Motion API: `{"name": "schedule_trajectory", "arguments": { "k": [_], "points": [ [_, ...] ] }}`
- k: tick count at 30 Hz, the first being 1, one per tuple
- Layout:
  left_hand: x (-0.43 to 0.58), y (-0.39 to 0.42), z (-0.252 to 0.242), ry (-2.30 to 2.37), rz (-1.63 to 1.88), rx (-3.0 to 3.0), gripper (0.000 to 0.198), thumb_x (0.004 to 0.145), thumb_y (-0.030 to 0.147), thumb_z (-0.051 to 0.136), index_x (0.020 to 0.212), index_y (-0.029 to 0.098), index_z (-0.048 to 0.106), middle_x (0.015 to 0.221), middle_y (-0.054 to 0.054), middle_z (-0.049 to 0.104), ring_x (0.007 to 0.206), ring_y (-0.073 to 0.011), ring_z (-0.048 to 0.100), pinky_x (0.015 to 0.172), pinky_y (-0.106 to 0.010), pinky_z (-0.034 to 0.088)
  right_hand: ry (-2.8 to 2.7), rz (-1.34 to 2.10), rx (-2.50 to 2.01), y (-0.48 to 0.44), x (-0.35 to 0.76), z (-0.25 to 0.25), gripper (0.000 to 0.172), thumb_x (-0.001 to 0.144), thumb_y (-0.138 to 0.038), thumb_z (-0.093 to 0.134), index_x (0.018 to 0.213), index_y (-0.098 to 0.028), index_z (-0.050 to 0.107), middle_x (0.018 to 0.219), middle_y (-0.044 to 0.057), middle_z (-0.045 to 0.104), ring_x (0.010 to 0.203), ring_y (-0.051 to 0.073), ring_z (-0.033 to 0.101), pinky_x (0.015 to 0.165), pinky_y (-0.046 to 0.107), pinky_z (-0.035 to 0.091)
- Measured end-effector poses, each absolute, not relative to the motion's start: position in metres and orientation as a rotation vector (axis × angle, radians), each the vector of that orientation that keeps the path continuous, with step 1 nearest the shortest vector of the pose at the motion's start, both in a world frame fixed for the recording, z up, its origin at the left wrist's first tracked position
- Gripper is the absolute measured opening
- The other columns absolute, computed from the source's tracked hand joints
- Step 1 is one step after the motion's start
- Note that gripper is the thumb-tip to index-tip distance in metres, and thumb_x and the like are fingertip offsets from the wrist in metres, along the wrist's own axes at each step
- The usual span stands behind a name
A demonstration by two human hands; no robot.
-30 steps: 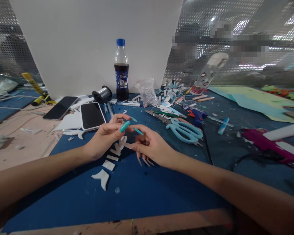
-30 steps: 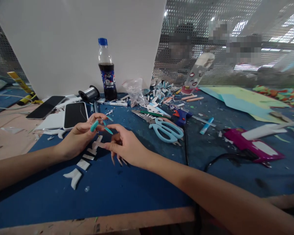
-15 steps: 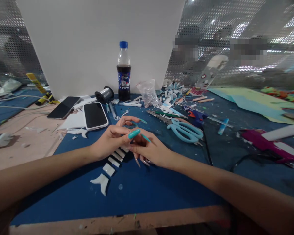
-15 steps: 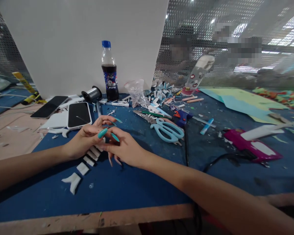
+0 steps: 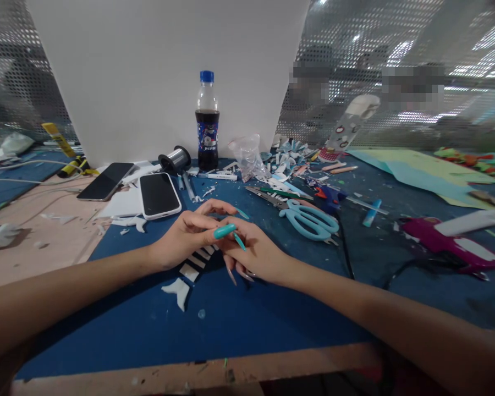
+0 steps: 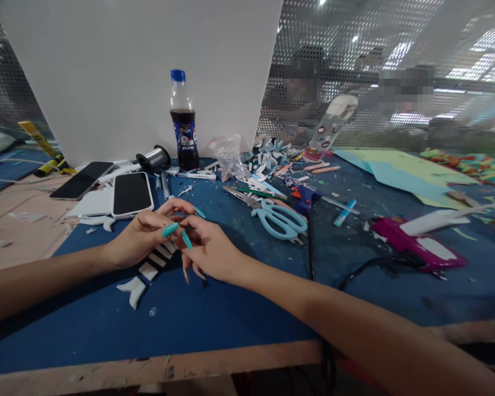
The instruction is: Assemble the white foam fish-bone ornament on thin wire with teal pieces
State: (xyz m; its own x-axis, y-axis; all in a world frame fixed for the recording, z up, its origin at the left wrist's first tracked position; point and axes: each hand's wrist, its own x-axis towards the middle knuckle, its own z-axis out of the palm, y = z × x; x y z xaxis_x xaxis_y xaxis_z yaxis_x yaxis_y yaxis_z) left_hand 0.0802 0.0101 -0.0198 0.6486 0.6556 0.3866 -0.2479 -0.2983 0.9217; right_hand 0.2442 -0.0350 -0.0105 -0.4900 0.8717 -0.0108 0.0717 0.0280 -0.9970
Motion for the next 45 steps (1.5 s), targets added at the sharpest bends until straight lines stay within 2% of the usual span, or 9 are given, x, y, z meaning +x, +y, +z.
{"name": "schedule_trajectory", "arguments": {
  "k": [5,10,14,18,21,24,29,37,45],
  "points": [
    [0.082,0.010,-0.019,0.413,0.903,1.612,0.012,0.079,0.027,0.064,0.085,0.029,0.074,0.109,-0.004,0.055,0.106,-0.0172,0.050,0.095,-0.032,0.043,-1.586,1.513,-1.047,-0.034,0.243,-0.008,0.008,0.077,-0.013,0.052,0.082,-0.017,0.048,0.040,-0.011,0.050,0.025,0.004,0.040,0.027,0.012,0.032],
    [0.083,0.009,-0.018,0.499,0.893,1.632,0.023,0.071,0.022,0.072,0.094,0.028,0.072,0.110,-0.006,0.057,0.106,-0.0201,0.052,0.092,-0.034,0.047,-1.669,1.514,-1.066,-0.034,0.247,-0.006,0.010,0.077,-0.013,0.052,0.068,-0.015,0.049,0.036,-0.008,0.049,0.024,0.003,0.038,0.027,0.012,0.030],
    [0.082,0.007,-0.016,0.534,1.003,1.676,0.011,0.070,0.021,0.072,0.080,0.026,0.075,0.099,-0.006,0.061,0.092,-0.0172,0.058,0.085,-0.033,0.050,-1.612,1.540,-1.061,-0.037,0.248,-0.005,0.004,0.079,-0.013,0.052,0.076,-0.015,0.049,0.042,-0.008,0.053,0.026,0.003,0.040,0.027,0.012,0.031],
    [0.081,0.006,-0.015,0.526,1.001,1.661,0.004,0.072,0.024,0.071,0.074,0.024,0.074,0.098,-0.005,0.062,0.090,-0.0165,0.058,0.081,-0.030,0.050,-1.592,1.570,-1.074,-0.038,0.246,-0.003,0.007,0.081,-0.017,0.053,0.077,-0.015,0.047,0.044,-0.008,0.053,0.027,0.003,0.041,0.028,0.012,0.032],
    [0.083,0.007,-0.016,0.599,1.027,1.619,0.014,0.074,0.030,0.069,0.067,0.018,0.069,0.091,-0.004,0.058,0.085,-0.0136,0.055,0.078,-0.026,0.047,-1.584,1.542,-1.122,-0.037,0.248,-0.003,0.011,0.082,-0.018,0.055,0.088,-0.015,0.047,0.046,-0.008,0.054,0.028,0.004,0.044,0.029,0.013,0.035],
    [0.084,0.008,-0.019,0.655,1.045,1.487,0.023,0.080,0.034,0.062,0.067,0.016,0.059,0.076,0.000,0.052,0.071,-0.0087,0.049,0.067,-0.020,0.044,-1.575,1.504,-1.159,-0.034,0.251,-0.004,0.023,0.082,-0.023,0.057,0.098,-0.016,0.041,0.049,-0.008,0.056,0.028,0.005,0.044,0.028,0.014,0.034],
    [0.084,0.008,-0.021,0.689,0.919,1.328,0.022,0.085,0.036,0.055,0.074,0.017,0.051,0.064,0.004,0.045,0.052,-0.0062,0.039,0.048,-0.019,0.036,-1.526,1.503,-1.082,-0.032,0.255,-0.006,0.012,0.091,-0.028,0.042,0.096,-0.018,0.037,0.048,-0.009,0.052,0.028,0.004,0.041,0.029,0.013,0.030],
    [0.081,0.012,-0.013,0.513,0.668,1.623,0.023,0.085,0.031,0.054,0.069,0.015,0.050,0.079,-0.001,0.050,0.077,-0.0119,0.048,0.074,-0.025,0.039,-1.483,1.233,-1.116,-0.029,0.261,-0.008,0.026,0.088,-0.040,0.050,0.099,-0.020,0.037,0.049,-0.011,0.047,0.030,0.005,0.038,0.029,0.015,0.030],
    [0.080,0.010,-0.010,0.498,0.410,1.662,0.022,0.085,0.031,0.053,0.070,0.015,0.054,0.063,0.004,0.046,0.055,-0.0069,0.038,0.052,-0.020,0.032,-1.796,0.980,-1.156,-0.034,0.263,-0.005,0.025,0.089,-0.042,0.047,0.098,-0.019,0.045,0.047,-0.009,0.042,0.039,0.008,0.043,0.041,0.021,0.033]
  ]
}}
